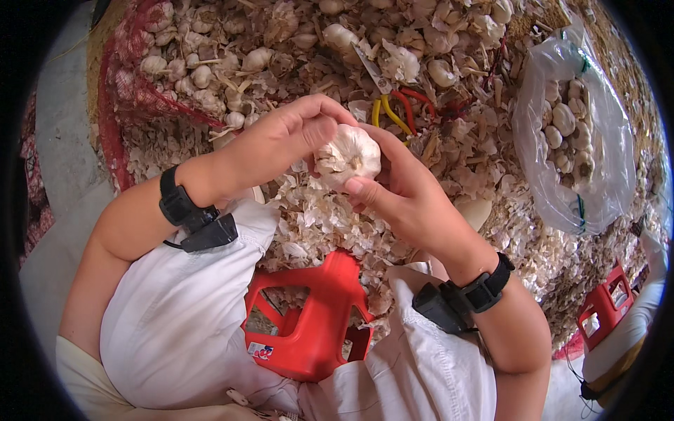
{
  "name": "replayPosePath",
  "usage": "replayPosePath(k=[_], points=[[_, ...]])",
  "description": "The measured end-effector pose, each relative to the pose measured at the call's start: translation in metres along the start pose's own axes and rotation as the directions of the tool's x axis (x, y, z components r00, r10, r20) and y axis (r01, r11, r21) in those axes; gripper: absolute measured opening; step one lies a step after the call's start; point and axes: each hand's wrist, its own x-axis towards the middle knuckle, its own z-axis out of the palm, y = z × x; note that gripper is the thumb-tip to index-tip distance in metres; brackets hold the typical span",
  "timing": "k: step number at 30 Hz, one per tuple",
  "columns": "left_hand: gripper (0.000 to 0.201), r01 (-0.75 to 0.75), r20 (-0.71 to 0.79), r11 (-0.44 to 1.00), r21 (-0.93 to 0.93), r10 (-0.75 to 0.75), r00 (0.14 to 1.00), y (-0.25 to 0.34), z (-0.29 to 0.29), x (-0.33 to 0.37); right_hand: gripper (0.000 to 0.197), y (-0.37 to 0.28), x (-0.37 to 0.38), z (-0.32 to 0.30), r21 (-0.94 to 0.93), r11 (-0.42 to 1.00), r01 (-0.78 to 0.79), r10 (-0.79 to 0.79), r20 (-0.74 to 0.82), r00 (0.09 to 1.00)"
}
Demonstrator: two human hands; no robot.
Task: Trimming the roots and stalks of garlic bulbs using scissors.
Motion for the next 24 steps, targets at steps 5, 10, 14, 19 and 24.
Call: replayPosePath(k=[5, 10, 14, 19, 24], points=[[0.044, -0.081, -0.005, 0.99, 0.114, 0.082, 0.997, -0.002, 0.003, -0.004, 0.052, 0.002, 0.0, -0.008, 0.106, 0.994, 0.002, -0.001, -0.008, 1.0], [0.053, -0.129, -0.088, 0.913, 0.386, 0.176, 0.98, 0.002, 0.007, -0.003, 0.047, 0.001, -0.002, -0.012, 0.197, 0.98, -0.025, 0.023, 0.015, 1.0], [0.032, -0.468, 0.091, 0.462, 0.754, 0.632, 0.769, 0.003, 0.005, -0.001, 0.047, 0.001, -0.004, -0.016, 0.185, 0.981, -0.056, 0.054, 0.016, 0.998], [0.014, -0.463, 0.096, 0.526, 0.713, 0.581, 0.808, 0.002, 0.006, -0.002, 0.046, -0.004, -0.005, -0.012, 0.128, 0.99, -0.064, 0.065, 0.003, 0.998], [0.015, -0.408, -0.029, 0.627, 0.663, 0.567, 0.823, -0.007, 0.005, 0.001, 0.046, -0.005, -0.005, -0.011, 0.143, 0.986, -0.092, 0.088, 0.031, 0.996]])
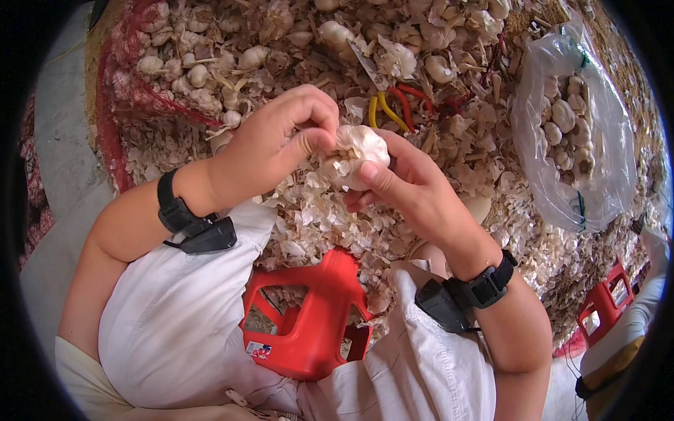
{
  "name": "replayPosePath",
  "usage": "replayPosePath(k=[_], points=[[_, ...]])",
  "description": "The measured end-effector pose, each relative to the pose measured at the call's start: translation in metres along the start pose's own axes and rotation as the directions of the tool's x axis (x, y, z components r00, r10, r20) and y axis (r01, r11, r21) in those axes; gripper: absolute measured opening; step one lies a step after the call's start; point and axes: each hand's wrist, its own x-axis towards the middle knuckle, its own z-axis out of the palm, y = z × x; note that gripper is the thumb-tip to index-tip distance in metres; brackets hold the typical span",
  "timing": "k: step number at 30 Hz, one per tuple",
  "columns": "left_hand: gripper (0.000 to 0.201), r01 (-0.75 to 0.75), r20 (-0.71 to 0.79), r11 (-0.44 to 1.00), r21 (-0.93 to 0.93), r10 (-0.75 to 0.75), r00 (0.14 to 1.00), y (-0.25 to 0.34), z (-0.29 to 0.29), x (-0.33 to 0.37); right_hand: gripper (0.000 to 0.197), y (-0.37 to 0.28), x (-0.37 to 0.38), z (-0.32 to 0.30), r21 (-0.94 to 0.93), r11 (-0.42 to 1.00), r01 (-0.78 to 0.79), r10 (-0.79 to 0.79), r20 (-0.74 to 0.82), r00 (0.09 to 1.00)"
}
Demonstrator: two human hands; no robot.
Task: Trimming the roots and stalks of garlic bulbs using scissors.
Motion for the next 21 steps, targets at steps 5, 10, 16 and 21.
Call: replayPosePath(k=[5, 10, 16, 21], points=[[0.02, 0.32, 0.032, 0.906, -0.276, -0.324, 0.946, 0.003, 0.0, -0.002, 0.048, 0.002, 0.002, -0.001, 0.033, 0.999, 0.016, -0.016, 0.021, 1.0], [0.02, 0.255, 0.068, 0.938, -0.233, -0.246, 0.967, 0.007, -0.004, 0.0, 0.048, 0.006, 0.001, -0.004, 0.052, 0.998, 0.02, -0.02, 0.003, 1.0], [0.02, -0.056, 0.098, 0.99, 0.126, 0.044, 0.994, 0.006, -0.007, 0.002, 0.049, 0.003, 0.0, -0.005, 0.026, 1.0, 0.006, -0.006, 0.018, 1.0], [0.014, 0.423, 0.105, 0.784, -0.454, -0.425, 0.899, 0.001, -0.002, 0.0, 0.05, 0.003, -0.001, -0.005, 0.039, 0.999, -0.005, 0.004, 0.02, 1.0]])
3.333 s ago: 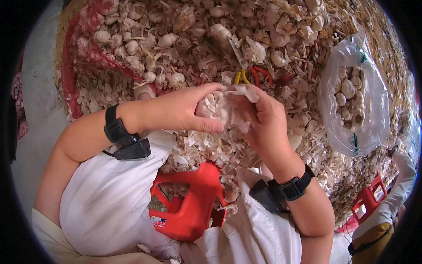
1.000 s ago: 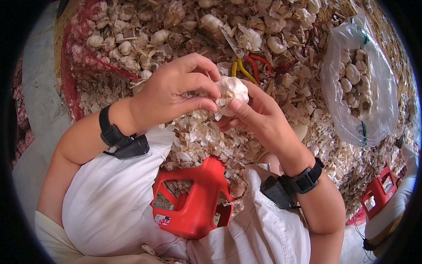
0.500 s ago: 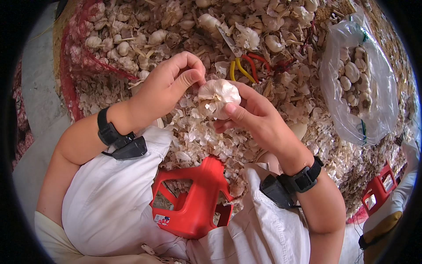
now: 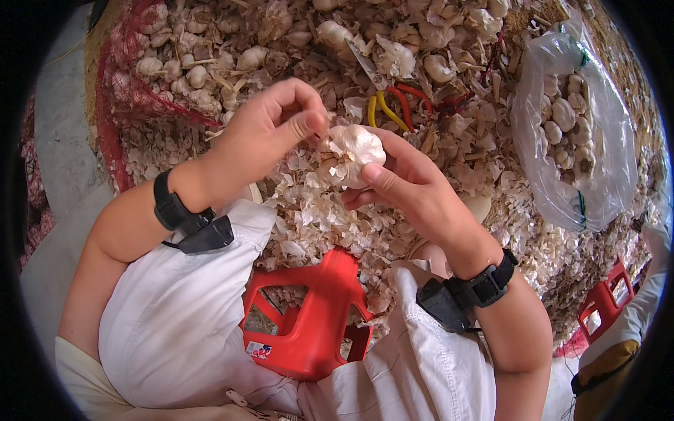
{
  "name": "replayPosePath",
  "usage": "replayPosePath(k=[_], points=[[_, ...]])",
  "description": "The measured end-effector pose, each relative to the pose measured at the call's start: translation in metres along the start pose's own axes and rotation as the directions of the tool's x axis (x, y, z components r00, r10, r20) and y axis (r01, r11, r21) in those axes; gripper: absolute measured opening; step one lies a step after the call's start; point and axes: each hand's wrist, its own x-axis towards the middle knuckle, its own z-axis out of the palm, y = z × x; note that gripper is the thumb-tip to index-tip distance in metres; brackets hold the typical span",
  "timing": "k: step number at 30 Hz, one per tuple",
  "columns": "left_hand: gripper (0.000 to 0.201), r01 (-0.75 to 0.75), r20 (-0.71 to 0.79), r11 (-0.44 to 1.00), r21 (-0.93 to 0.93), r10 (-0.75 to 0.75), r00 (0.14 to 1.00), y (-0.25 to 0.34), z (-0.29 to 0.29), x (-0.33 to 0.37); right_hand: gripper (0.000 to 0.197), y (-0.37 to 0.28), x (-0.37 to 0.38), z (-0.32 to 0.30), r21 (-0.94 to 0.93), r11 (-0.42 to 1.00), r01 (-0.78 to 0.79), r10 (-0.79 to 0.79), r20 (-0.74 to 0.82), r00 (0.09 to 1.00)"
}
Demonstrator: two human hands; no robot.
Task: Trimming the roots and stalks of garlic bulbs using scissors.
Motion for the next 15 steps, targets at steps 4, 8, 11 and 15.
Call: replayPosePath(k=[4, 8, 11, 15], points=[[0.015, 0.03, -0.026, 0.994, -0.108, -0.033, 0.999, 0.001, -0.002, 0.002, 0.052, -0.001, 0.0, 0.001, 0.031, 0.999, 0.011, -0.011, 0.011, 1.0], [0.032, 0.091, 0.006, 0.981, 0.172, -0.093, 0.996, -0.018, -0.009, 0.004, 0.053, -0.006, -0.001, 0.003, 0.044, 0.998, 0.035, -0.035, 0.005, 0.999], [0.056, 0.095, 0.145, 0.994, 0.044, -0.101, 0.984, -0.015, -0.009, 0.003, 0.059, -0.002, 0.002, -0.001, -0.014, 0.996, 0.082, -0.082, -0.004, 0.997], [0.084, -0.009, 0.334, 0.988, 0.154, -0.044, 0.942, 0.005, 0.009, -0.001, 0.053, -0.001, 0.004, 0.005, -0.208, 0.973, 0.096, -0.114, -0.074, 0.991]])
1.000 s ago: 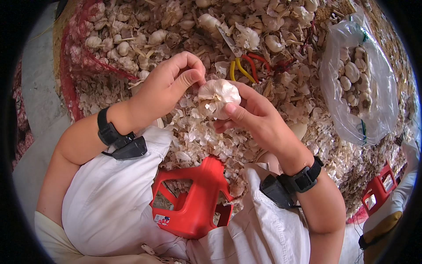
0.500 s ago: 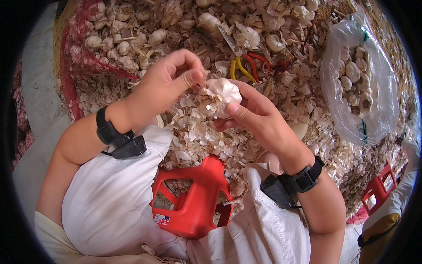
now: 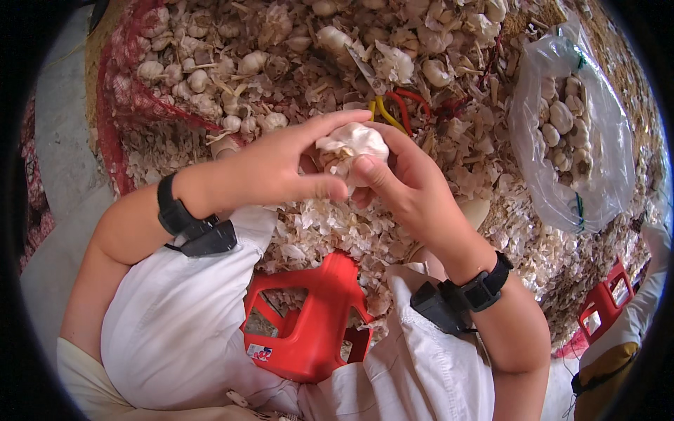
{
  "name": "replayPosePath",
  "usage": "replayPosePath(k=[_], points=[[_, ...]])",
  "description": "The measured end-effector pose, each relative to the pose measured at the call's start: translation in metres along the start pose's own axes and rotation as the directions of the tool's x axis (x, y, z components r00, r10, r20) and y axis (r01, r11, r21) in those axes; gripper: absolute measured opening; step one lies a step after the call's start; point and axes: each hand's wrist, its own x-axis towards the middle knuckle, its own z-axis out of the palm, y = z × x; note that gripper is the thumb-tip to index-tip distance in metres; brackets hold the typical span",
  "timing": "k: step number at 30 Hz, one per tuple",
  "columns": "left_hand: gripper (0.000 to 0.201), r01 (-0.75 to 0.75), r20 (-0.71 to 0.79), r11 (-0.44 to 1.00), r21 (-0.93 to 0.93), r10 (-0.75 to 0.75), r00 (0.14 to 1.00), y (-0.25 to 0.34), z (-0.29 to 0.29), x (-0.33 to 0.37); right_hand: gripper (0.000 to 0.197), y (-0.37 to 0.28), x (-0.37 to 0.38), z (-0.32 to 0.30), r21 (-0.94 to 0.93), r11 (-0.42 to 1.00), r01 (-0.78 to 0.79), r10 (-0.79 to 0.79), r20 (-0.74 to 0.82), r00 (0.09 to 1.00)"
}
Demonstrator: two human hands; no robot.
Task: Trimming the roots and stalks of garlic bulbs using scissors.
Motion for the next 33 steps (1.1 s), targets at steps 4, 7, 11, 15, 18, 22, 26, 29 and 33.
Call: replayPosePath(k=[4, 7, 11, 15, 18, 22, 26, 29, 33], points=[[0.089, -0.043, -0.068, 0.983, 0.176, 0.055, 0.996, 0.005, 0.008, -0.003, 0.038, -0.003, -0.001, 0.019, -0.294, 0.955, 0.043, -0.107, -0.205, 0.973], [0.085, -0.133, -0.105, 0.988, 0.073, 0.14, 0.985, 0.002, 0.013, -0.001, 0.036, -0.008, -0.001, 0.021, -0.423, 0.905, 0.053, -0.182, -0.272, 0.945], [0.081, 0.025, -0.02, 0.975, -0.223, -0.03, 0.999, 0.007, 0.015, -0.001, 0.037, -0.004, 0.003, 0.017, -0.464, 0.886, 0.002, -0.183, -0.344, 0.921], [0.067, -0.064, -0.087, 0.99, -0.125, 0.054, 0.995, -0.003, 0.016, -0.001, 0.041, -0.003, -0.001, 0.006, -0.119, 0.993, 0.017, -0.049, -0.276, 0.96], [0.058, -0.066, -0.179, 0.983, -0.169, 0.035, 0.983, -0.001, 0.016, -0.002, 0.047, -0.001, -0.001, 0.01, -0.083, 0.995, 0.055, -0.07, -0.181, 0.981], [0.054, -0.026, -0.226, 0.964, -0.266, -0.036, 0.974, 0.0, 0.012, -0.004, 0.057, -0.005, 0.0, 0.009, -0.009, 0.999, 0.033, -0.033, -0.094, 0.995], [0.048, 0.057, -0.23, 0.998, -0.038, -0.064, 0.971, 0.001, 0.003, -0.003, 0.056, -0.007, 0.002, 0.006, 0.066, 0.997, 0.034, -0.029, -0.074, 0.997], [0.044, 0.033, -0.26, 0.981, -0.189, -0.083, 0.962, -0.002, 0.008, -0.003, 0.053, -0.002, 0.003, 0.007, 0.094, 0.988, 0.119, -0.108, -0.113, 0.988], [0.046, -0.016, -0.282, 0.953, -0.303, -0.074, 0.956, -0.011, -0.002, -0.002, 0.06, -0.003, 0.002, 0.005, -0.027, 0.984, 0.174, -0.176, -0.144, 0.974]])
